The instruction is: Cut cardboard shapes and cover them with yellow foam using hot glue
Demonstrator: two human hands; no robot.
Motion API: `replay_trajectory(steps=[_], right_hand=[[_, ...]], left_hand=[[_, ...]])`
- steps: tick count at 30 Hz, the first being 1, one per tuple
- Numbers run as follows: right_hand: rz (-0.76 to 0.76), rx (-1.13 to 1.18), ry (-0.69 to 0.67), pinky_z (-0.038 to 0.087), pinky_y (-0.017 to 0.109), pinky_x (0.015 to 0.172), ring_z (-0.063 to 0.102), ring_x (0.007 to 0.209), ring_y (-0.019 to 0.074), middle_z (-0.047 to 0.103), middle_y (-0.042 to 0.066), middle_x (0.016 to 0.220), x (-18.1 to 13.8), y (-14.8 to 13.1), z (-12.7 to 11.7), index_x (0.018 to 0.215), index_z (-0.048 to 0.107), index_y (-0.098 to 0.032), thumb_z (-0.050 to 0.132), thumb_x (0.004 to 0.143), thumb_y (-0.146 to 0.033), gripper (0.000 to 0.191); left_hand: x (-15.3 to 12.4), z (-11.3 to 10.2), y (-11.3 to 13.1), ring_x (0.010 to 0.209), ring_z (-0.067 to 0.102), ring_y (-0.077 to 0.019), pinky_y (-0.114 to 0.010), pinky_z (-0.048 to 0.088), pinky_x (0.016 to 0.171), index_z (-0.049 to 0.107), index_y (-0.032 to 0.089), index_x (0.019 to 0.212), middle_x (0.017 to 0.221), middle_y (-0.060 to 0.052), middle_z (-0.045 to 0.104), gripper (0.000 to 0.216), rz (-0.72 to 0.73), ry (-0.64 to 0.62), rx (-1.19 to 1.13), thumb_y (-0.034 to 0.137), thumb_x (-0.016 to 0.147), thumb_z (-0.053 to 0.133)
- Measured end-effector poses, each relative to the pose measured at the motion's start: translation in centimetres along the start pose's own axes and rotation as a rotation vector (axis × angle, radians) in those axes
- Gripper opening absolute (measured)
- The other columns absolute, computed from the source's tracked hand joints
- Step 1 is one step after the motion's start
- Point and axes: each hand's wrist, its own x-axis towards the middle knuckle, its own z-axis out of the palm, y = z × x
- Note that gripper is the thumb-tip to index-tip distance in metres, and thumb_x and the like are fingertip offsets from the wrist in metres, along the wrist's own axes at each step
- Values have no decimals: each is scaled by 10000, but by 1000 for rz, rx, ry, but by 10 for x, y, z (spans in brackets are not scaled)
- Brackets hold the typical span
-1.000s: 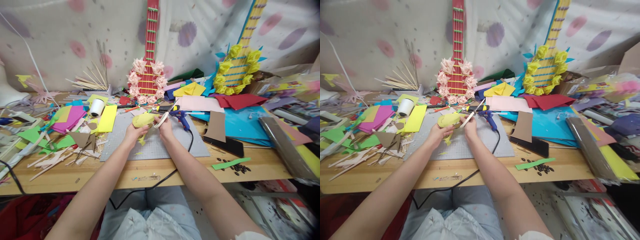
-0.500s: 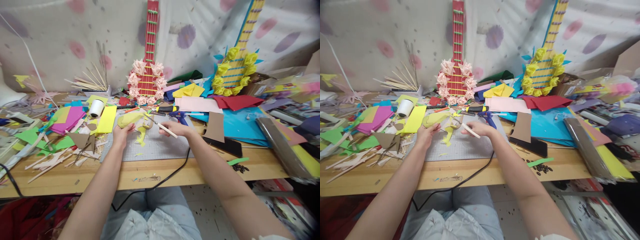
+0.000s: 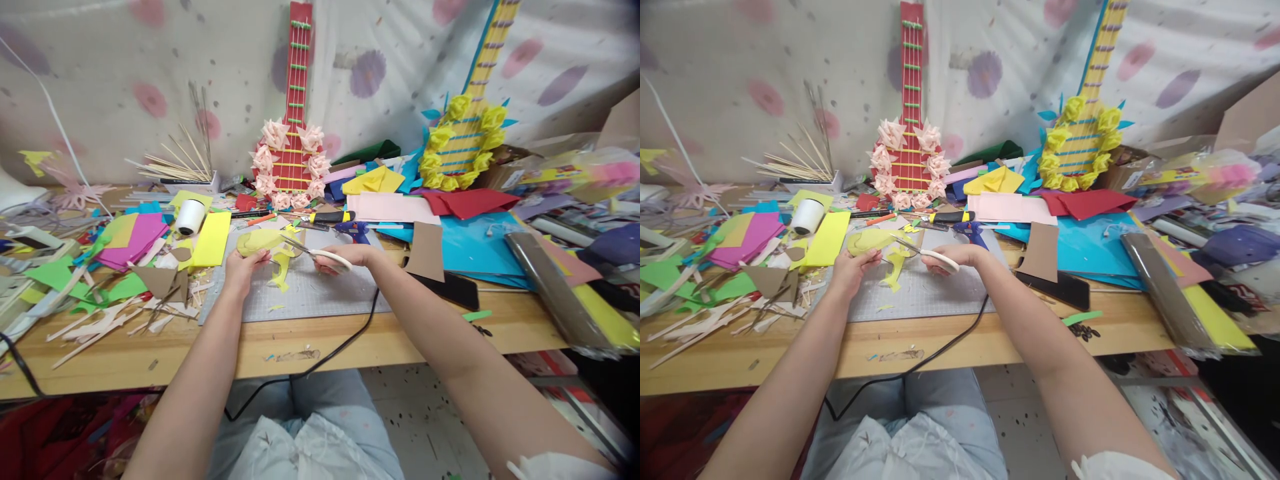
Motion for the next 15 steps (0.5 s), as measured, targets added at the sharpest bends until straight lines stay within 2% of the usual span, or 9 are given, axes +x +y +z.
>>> replay_trajectory(steps=[5,11,15], right_hand=[[5,1,18,343,209,461,432,465,74,488,-35,481,-2,6,-5,639,541,-137,559,686,-604,470],[7,17,25,346,204,433,427,450,73,500,-28,483,-2,5,-6,613,548,-137,653,632,-552,428],[-22,-65,5,341,203,441,416,454,73,473,-36,474,0,4,-7,601,522,-152,595,675,-585,445]], left_hand=[[-1,1,-1,595,623,-135,-289,529,635,644,107,761,699,-33,671,356,-5,-33,22,207,444,771],[-3,3,-4,605,627,-138,-288,525,631,645,103,791,727,-44,671,369,-12,-64,42,219,463,768],[-3,3,-4,598,628,-138,-279,521,629,642,101,801,723,-44,666,379,-26,-72,36,211,462,769]])
